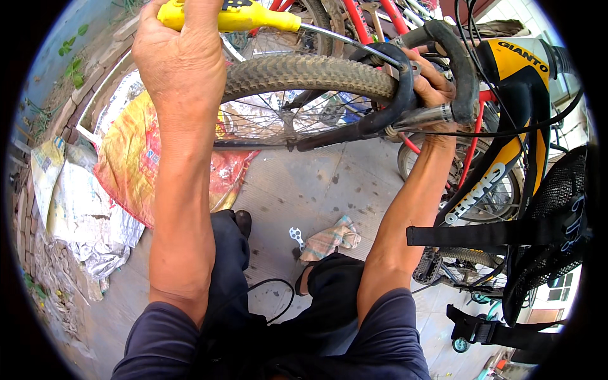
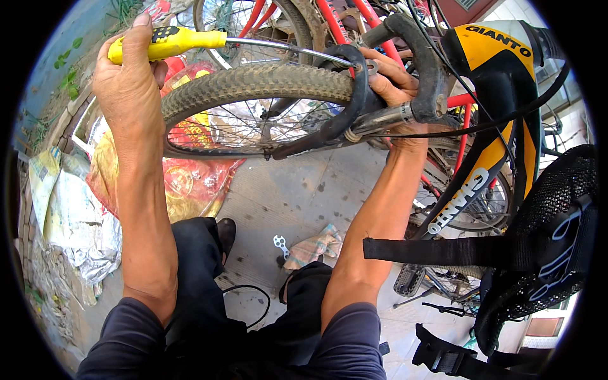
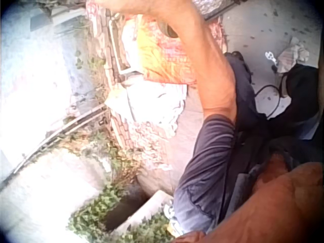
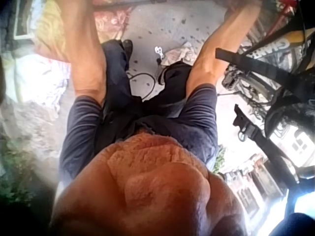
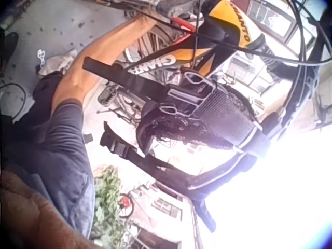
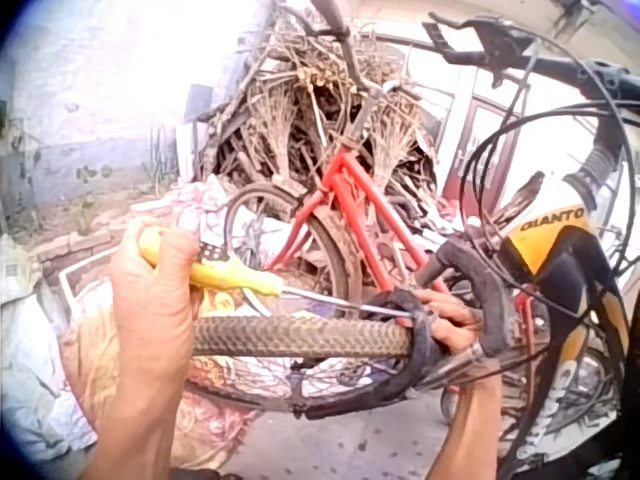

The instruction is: The person cleans the bicycle tire with a cloth, then uses a yellow screwdriver to pry the tire away from the rim. They continue to work on the tire, attempting to remove or adjust it.

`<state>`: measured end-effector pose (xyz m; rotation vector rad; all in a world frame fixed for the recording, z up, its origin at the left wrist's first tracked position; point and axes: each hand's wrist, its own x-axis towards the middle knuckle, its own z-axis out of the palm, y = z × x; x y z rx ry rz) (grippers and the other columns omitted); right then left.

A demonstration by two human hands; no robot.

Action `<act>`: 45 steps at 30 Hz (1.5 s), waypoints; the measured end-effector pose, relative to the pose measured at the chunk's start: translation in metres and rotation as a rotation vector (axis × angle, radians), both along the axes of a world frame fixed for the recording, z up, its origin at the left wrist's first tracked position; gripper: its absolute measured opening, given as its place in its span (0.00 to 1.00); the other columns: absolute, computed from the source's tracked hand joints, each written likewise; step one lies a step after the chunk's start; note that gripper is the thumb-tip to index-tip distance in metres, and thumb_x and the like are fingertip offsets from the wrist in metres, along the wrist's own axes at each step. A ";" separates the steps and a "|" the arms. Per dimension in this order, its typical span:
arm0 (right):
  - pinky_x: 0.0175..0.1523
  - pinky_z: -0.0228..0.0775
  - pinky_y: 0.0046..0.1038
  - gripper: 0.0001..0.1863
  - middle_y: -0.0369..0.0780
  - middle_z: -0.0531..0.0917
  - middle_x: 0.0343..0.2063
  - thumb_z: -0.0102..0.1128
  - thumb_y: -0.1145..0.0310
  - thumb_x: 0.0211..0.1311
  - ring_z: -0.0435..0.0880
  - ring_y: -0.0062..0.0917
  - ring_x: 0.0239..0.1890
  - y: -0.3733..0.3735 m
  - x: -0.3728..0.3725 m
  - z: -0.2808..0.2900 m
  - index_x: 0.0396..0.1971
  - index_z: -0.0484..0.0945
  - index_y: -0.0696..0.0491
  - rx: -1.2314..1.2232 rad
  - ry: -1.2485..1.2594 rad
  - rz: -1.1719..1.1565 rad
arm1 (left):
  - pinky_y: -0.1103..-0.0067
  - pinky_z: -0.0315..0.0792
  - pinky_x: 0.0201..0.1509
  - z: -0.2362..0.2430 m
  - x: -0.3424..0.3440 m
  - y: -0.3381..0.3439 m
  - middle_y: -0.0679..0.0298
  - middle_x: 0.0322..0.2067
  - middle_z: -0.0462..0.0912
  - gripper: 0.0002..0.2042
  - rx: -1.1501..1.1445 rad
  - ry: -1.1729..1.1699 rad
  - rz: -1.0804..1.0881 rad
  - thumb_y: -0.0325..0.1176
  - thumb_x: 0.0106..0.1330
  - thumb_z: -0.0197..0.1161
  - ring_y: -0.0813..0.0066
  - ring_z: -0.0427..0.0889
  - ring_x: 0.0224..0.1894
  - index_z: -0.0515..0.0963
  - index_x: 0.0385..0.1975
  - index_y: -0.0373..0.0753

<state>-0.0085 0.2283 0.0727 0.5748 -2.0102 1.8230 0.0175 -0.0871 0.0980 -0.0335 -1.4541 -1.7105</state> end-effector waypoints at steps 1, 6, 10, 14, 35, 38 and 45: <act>0.57 0.72 0.26 0.18 0.42 0.82 0.48 0.67 0.72 0.51 0.81 0.26 0.48 -0.001 0.001 0.001 0.44 0.82 0.60 0.009 -0.003 0.000 | 0.89 0.64 0.21 -0.003 -0.004 -0.003 0.69 0.22 0.72 0.18 0.003 -0.016 -0.012 0.44 0.62 0.67 0.86 0.68 0.19 0.74 0.35 0.33; 0.57 0.71 0.26 0.18 0.43 0.82 0.48 0.65 0.73 0.53 0.80 0.26 0.49 -0.005 0.003 0.003 0.46 0.82 0.60 0.009 -0.003 0.006 | 0.88 0.63 0.20 -0.016 -0.017 -0.013 0.68 0.22 0.72 0.18 0.057 0.014 -0.156 0.43 0.63 0.66 0.85 0.69 0.19 0.73 0.37 0.33; 0.58 0.71 0.26 0.18 0.43 0.82 0.49 0.65 0.73 0.53 0.80 0.26 0.49 -0.004 0.001 0.001 0.46 0.82 0.59 0.005 0.006 0.016 | 0.87 0.63 0.19 -0.017 -0.018 -0.013 0.67 0.22 0.72 0.17 0.064 0.076 -0.184 0.41 0.63 0.66 0.85 0.70 0.19 0.73 0.38 0.32; 0.58 0.70 0.26 0.17 0.43 0.82 0.49 0.64 0.73 0.53 0.80 0.26 0.49 -0.008 0.003 0.001 0.45 0.82 0.60 -0.011 0.003 0.003 | 0.87 0.63 0.19 -0.015 -0.016 -0.012 0.68 0.22 0.72 0.17 0.061 0.091 -0.190 0.40 0.63 0.66 0.85 0.69 0.19 0.73 0.38 0.32; 0.28 0.75 0.19 0.10 0.39 0.84 0.29 0.62 0.67 0.61 0.81 0.18 0.23 -0.031 0.120 -0.038 0.36 0.80 0.58 -0.410 -0.457 -0.576 | 0.84 0.63 0.14 -0.014 -0.021 -0.021 0.68 0.15 0.70 0.21 0.085 -0.186 -0.302 0.50 0.65 0.60 0.83 0.70 0.13 0.73 0.30 0.33; 0.28 0.75 0.19 0.10 0.39 0.84 0.30 0.62 0.67 0.61 0.81 0.17 0.22 -0.047 0.119 -0.048 0.36 0.80 0.59 -0.346 -0.530 -0.529 | 0.85 0.61 0.14 -0.015 -0.029 -0.017 0.69 0.15 0.70 0.19 0.122 -0.114 -0.241 0.46 0.65 0.61 0.84 0.68 0.13 0.73 0.32 0.32; 0.27 0.74 0.19 0.10 0.41 0.84 0.28 0.57 0.69 0.63 0.81 0.18 0.22 -0.062 0.111 -0.046 0.34 0.79 0.61 -0.326 -0.563 -0.458 | 0.85 0.59 0.16 -0.013 -0.022 -0.014 0.70 0.18 0.68 0.15 0.172 -0.041 -0.286 0.42 0.66 0.61 0.85 0.64 0.15 0.71 0.33 0.35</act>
